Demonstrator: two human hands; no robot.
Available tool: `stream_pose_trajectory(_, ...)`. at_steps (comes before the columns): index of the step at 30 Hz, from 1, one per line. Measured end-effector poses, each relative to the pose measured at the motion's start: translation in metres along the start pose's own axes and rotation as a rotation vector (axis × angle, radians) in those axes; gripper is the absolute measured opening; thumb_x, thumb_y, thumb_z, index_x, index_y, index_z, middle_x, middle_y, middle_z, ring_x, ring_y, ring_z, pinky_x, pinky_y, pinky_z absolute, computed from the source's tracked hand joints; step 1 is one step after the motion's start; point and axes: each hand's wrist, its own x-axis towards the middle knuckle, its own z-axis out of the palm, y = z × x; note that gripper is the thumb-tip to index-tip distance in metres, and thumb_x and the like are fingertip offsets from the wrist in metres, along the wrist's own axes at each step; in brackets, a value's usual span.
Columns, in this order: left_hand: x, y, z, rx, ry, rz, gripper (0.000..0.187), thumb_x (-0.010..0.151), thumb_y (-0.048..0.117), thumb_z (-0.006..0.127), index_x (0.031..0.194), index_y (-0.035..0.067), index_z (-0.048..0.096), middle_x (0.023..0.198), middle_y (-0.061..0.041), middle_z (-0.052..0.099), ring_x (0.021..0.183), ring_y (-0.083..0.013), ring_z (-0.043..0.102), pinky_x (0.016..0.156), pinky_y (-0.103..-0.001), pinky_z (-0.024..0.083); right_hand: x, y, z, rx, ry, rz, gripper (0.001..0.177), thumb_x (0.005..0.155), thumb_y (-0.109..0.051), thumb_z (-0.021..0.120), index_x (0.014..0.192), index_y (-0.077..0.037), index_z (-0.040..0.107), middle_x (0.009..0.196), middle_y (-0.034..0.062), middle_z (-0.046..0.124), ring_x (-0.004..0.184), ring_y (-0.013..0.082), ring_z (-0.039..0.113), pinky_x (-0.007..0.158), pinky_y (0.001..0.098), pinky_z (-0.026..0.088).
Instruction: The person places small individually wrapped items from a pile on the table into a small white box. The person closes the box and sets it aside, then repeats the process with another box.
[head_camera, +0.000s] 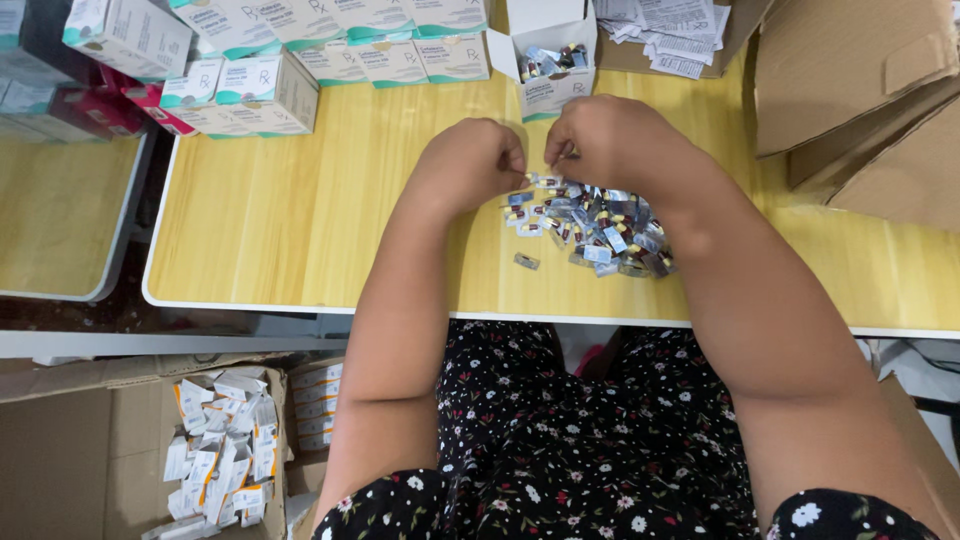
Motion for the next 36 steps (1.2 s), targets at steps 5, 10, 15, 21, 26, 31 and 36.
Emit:
stream_pose_trajectory(5,-0.002,0.003,-0.003,0.035,0.002,0.001,0.012,0.073,0.022,0.085,0.080,0.015,0.078,0.082,-0.006,0.076,0.078,-0.0265,0.072,0.071,-0.040,0.055,-0.001,0.001,-0.008,0.130,0.004,0.049,0.010,0.080,-0.011,0.079,0.090,-0.010,0.079,0.089,0.0082,0.074,0.081,0.0206,0.073,0.071,0.0350,0.056)
stream_pose_trajectory(10,-0.003,0.007,-0.004,0.013,0.065,0.038,0.012,0.075,0.023,0.084,0.079,0.015,0.078,0.081,-0.006,0.075,0.077,-0.0267,0.071,0.069,-0.040,0.054,0.007,0.004,-0.016,0.483,0.539,-0.121,0.016,0.095,-0.002,0.079,0.108,-0.005,0.071,0.103,0.0030,0.066,0.089,0.0101,0.061,0.078,0.0249,0.053)
stream_pose_trajectory(15,0.003,0.015,0.001,-0.193,0.396,0.190,0.013,0.081,0.025,0.082,0.083,0.013,0.077,0.079,-0.006,0.070,0.071,-0.0255,0.069,0.061,-0.039,0.052,0.003,0.022,-0.026,0.610,0.818,-0.035,0.020,0.092,0.002,0.075,0.109,-0.005,0.069,0.092,-0.0045,0.062,0.078,0.0046,0.054,0.069,0.0198,0.046)
stream_pose_trajectory(21,0.026,0.025,0.012,-0.077,0.960,0.286,0.019,0.093,0.017,0.074,0.111,0.013,0.077,0.080,-0.008,0.065,0.075,-0.0306,0.065,0.064,-0.041,0.051,-0.012,0.032,-0.043,0.235,0.241,0.093,0.014,0.093,-0.011,0.075,0.106,-0.008,0.079,0.089,0.0064,0.075,0.079,0.0109,0.068,0.073,0.0273,0.055)
stream_pose_trajectory(26,0.021,0.017,0.015,-0.120,0.746,0.292,0.018,0.089,0.021,0.076,0.106,0.015,0.079,0.080,-0.009,0.066,0.073,-0.0308,0.066,0.063,-0.043,0.052,-0.011,0.006,-0.031,0.038,-0.103,0.284,0.038,0.074,-0.026,0.087,0.109,-0.016,0.078,0.095,0.0097,0.077,0.082,0.0230,0.073,0.075,0.0366,0.056)
stream_pose_trajectory(31,0.011,0.019,0.006,-0.174,0.515,0.183,0.015,0.082,0.028,0.079,0.092,0.017,0.080,0.084,-0.009,0.071,0.078,-0.0291,0.070,0.067,-0.041,0.055,-0.005,-0.003,-0.026,0.024,-0.206,0.228,0.028,0.075,-0.025,0.084,0.102,-0.016,0.082,0.094,0.0076,0.079,0.085,0.0230,0.076,0.077,0.0360,0.058)
stream_pose_trajectory(36,0.000,0.024,-0.007,-0.105,0.170,0.085,0.040,0.064,0.043,0.090,0.090,0.015,0.078,0.089,-0.010,0.075,0.081,-0.0293,0.072,0.071,-0.039,0.056,-0.004,0.002,-0.023,0.034,-0.172,0.289,0.028,0.075,-0.032,0.086,0.098,-0.015,0.081,0.091,0.0055,0.079,0.083,0.0202,0.075,0.075,0.0348,0.058)
